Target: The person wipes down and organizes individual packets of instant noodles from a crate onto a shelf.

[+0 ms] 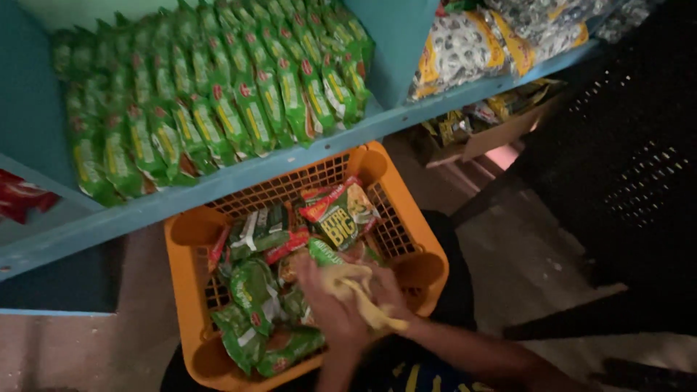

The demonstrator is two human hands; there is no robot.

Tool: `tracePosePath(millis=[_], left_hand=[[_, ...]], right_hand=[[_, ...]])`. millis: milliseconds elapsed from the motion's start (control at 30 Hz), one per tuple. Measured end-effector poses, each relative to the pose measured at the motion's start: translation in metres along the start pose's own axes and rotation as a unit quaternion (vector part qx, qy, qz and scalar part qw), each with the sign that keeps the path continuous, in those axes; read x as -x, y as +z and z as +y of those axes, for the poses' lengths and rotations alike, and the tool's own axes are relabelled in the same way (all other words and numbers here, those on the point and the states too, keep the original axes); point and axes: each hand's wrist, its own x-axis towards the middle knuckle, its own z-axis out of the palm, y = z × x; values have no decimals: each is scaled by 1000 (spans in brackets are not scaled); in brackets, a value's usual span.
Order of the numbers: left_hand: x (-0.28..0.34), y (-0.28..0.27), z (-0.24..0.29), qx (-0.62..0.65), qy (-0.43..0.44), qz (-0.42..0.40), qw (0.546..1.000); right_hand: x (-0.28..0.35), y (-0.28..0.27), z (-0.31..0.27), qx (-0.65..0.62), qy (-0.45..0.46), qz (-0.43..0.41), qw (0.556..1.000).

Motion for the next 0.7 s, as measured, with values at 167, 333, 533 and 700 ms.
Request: tracePosePath(millis=[167, 333, 533, 700], left_hand=[[-45, -14, -8, 12, -8, 70, 997], [-29, 6, -5, 97, 26, 78, 992], [21, 16, -2, -53, 121, -2, 991], [-8, -6, 10, -60, 125, 20, 990]], right_hand=[[12, 21, -39, 148, 73, 23, 986], [5, 7, -15, 77, 60, 71, 993], [-38, 35, -102, -97, 98, 104, 985], [-29, 33, -81, -88, 138, 115, 980]])
